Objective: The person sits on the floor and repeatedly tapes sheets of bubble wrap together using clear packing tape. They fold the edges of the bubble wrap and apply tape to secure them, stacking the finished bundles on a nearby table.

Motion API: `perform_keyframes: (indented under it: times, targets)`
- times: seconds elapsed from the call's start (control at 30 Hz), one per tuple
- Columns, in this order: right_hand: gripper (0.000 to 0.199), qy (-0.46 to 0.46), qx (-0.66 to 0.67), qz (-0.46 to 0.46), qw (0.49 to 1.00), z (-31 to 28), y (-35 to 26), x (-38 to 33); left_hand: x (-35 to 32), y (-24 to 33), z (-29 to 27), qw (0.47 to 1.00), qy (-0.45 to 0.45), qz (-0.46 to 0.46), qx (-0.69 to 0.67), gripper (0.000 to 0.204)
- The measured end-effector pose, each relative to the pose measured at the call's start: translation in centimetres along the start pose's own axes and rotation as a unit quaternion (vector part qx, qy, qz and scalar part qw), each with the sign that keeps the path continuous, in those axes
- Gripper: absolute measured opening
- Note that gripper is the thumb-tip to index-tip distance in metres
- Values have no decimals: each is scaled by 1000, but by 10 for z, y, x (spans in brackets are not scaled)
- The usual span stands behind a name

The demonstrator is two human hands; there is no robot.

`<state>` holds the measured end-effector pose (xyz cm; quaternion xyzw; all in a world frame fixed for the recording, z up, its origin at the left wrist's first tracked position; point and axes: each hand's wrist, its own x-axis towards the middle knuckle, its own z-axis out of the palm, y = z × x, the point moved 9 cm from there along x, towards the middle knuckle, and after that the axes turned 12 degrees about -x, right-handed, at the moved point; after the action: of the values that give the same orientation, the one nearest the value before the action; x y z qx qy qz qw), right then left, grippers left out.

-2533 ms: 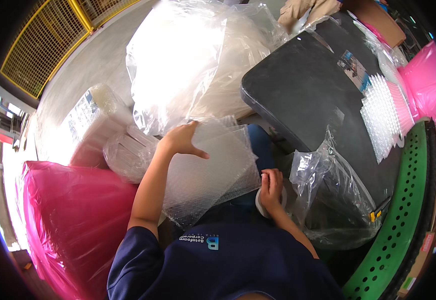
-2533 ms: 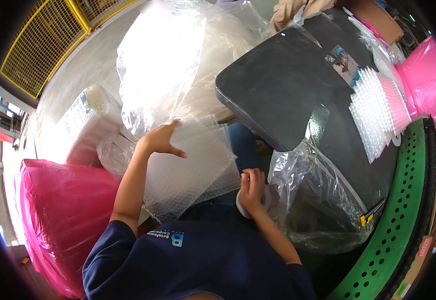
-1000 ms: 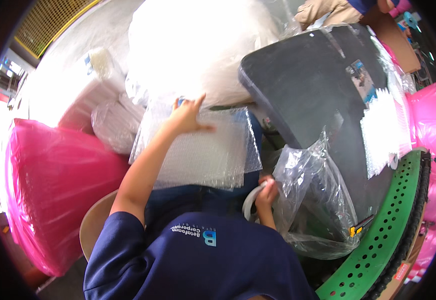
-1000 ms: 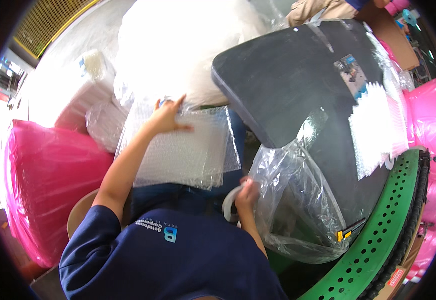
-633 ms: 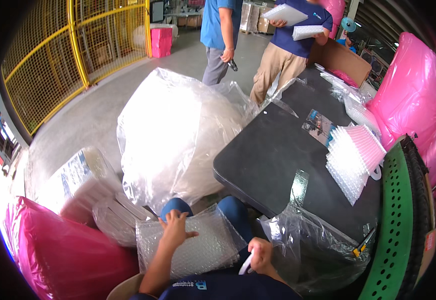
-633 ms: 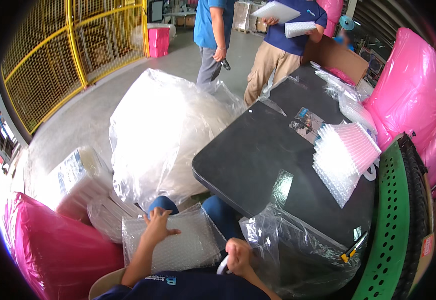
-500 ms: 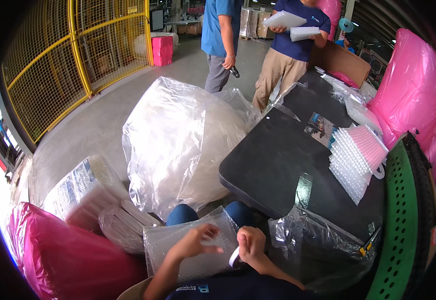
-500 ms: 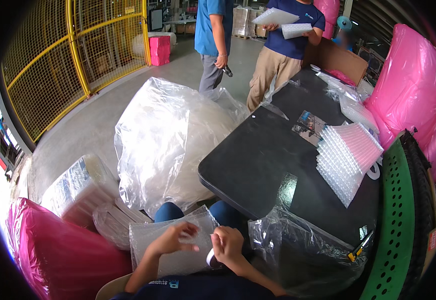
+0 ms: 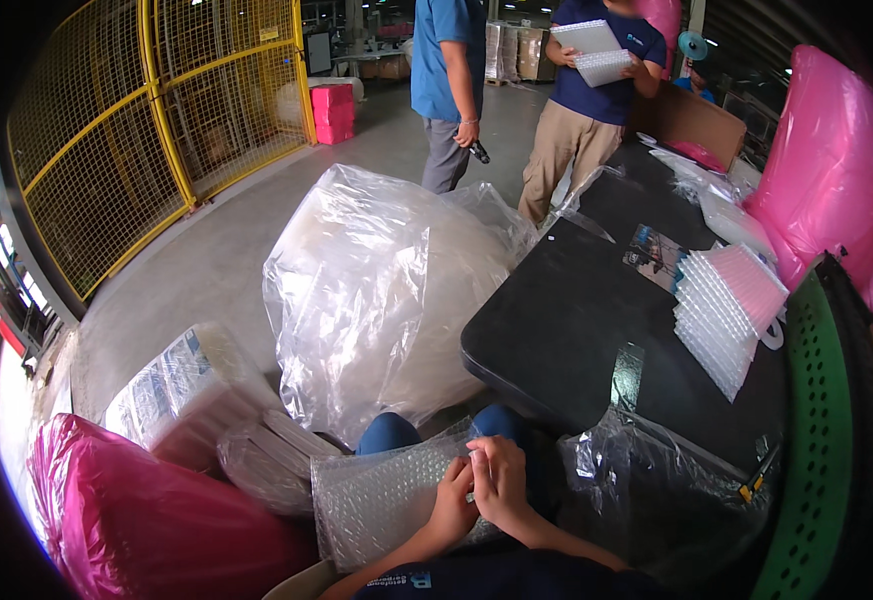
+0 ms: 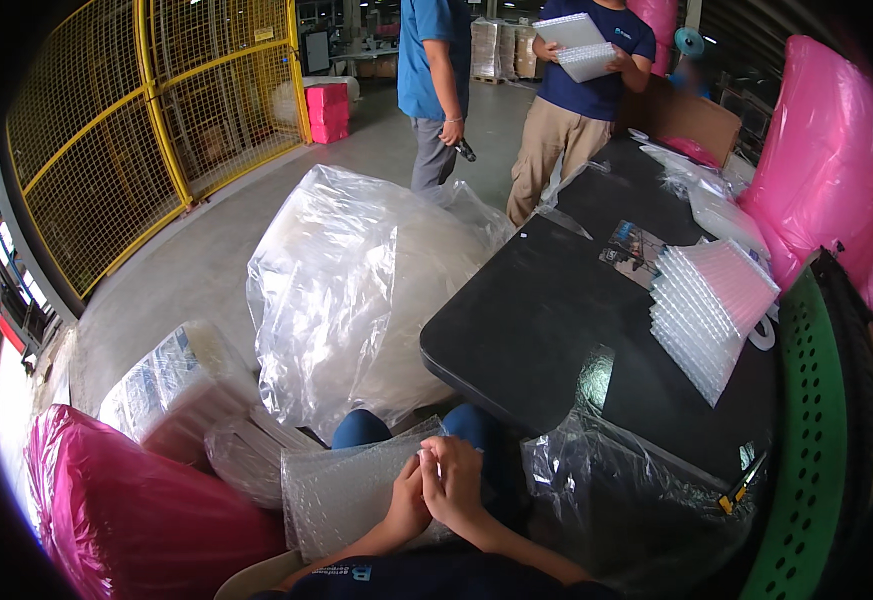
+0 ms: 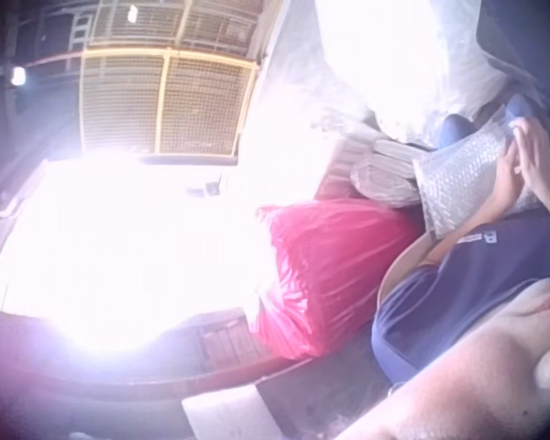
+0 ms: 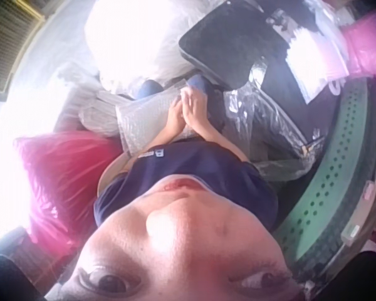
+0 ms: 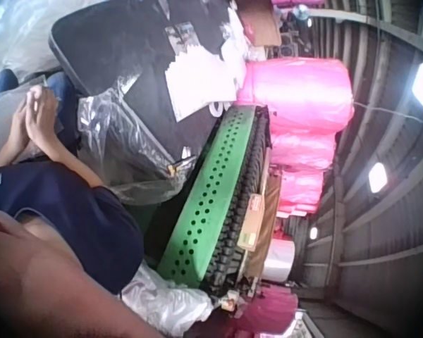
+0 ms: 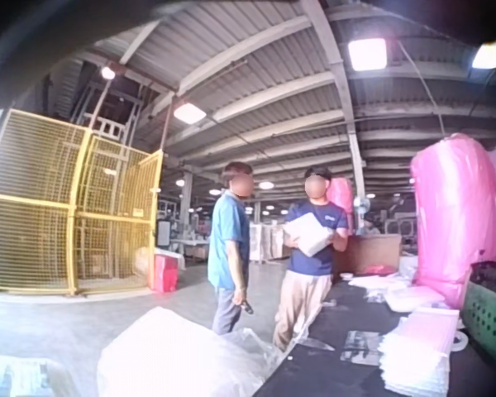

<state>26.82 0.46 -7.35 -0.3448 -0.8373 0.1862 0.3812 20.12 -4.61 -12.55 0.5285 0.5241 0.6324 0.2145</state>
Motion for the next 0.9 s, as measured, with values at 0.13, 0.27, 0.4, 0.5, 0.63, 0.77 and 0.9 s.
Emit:
perform_keyframes:
  times: [0.13, 0.27, 0.4, 0.5, 0.63, 0.77, 0.9]
  targets:
    - [22, 3, 15, -41, 999, -6, -15, -11, -15, -38, 10, 984, 19, -56, -166, 22]
    - [31, 22, 108, -174, 979, -11, -36, -29, 5, -11, 3, 996, -28, 51, -65, 21]
    - [40, -6, 165, -181, 969, -16, -27, -37, -8, -24, 2, 997, -25, 31, -60, 22]
    - [51, -50, 202, -180, 961, -21, -18, -31, -19, -36, -2, 994, 13, -47, -97, 23]
    - [56, -69, 92, -163, 980, -34, -17, -32, -5, -40, -18, 983, -3, -93, -156, 18]
    - [42, -152, 28, -95, 983, -19, 16, -15, -5, -21, -7, 965, -153, -86, -196, 17]
    - [31, -226, 53, -106, 967, -13, 36, -26, 3, -10, -11, 942, -254, -172, -138, 39]
